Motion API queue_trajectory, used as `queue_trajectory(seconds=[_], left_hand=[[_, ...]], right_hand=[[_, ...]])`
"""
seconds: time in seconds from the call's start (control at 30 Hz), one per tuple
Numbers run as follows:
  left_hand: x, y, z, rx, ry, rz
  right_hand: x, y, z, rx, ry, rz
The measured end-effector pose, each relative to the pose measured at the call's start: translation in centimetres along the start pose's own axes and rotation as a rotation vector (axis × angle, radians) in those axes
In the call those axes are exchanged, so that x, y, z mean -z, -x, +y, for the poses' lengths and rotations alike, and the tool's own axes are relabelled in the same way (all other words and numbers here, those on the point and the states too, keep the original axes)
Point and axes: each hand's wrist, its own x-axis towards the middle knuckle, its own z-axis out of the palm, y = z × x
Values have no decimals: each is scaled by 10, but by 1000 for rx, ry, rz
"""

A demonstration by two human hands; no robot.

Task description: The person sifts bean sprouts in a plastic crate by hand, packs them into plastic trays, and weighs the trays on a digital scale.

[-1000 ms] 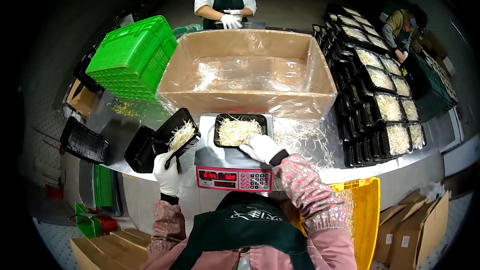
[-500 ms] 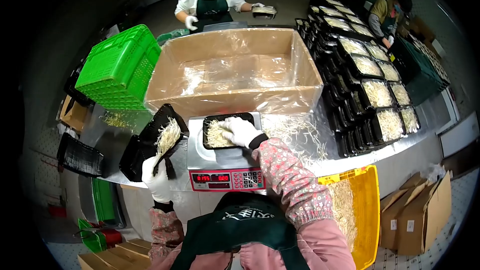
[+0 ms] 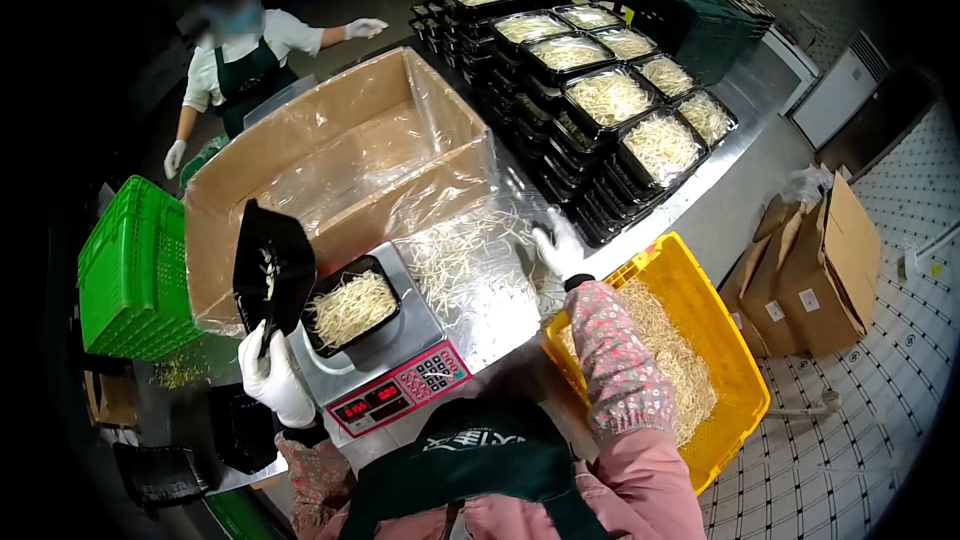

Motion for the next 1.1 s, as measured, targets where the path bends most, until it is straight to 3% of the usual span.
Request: queue_trajectory(seconds=[0.07,0.2,0.23,0.37,0.4,0.47,0.5,0.53,0.57,0.63,0.7,0.73,0.8,0.83,0.87,0.93,1.03,1.1], left_hand=[[7,3,2,-3,-104,-4],[38,6,9,-49,-426,20],[49,8,7,-32,-470,61],[73,24,7,106,-535,199],[78,27,6,45,-589,176],[97,40,-3,-60,-697,136],[101,45,-1,-13,-711,155],[95,47,7,55,-661,191],[90,48,15,116,-614,226],[87,51,21,99,-640,247],[82,53,29,66,-662,259],[81,54,33,90,-673,272],[83,57,41,108,-706,282],[84,58,45,119,-733,290],[84,61,50,133,-741,302],[84,65,55,138,-749,304],[72,60,52,95,-682,278],[46,49,56,41,-639,218]], right_hand=[[-18,-3,21,-49,230,-137],[-59,-19,24,-229,611,-103],[-75,-19,22,-135,590,-10],[-115,21,-19,251,346,-459],[-106,27,-35,297,254,-545],[-106,12,-39,281,-99,-326],[-112,-6,-29,271,-217,-195],[-109,-38,-24,220,-128,-186],[-105,-51,-38,229,-104,-25],[-130,-79,-32,360,65,-80],[-141,-65,-41,419,-42,-119],[-143,-50,-45,410,-48,-380],[-151,-6,-32,479,-420,-503],[-132,-4,-40,675,-240,-607],[-138,-10,-42,686,-247,-617],[-153,-28,-47,489,-353,-606],[-171,-61,-94,580,-254,-577],[-199,-42,-98,682,-18,-602]])
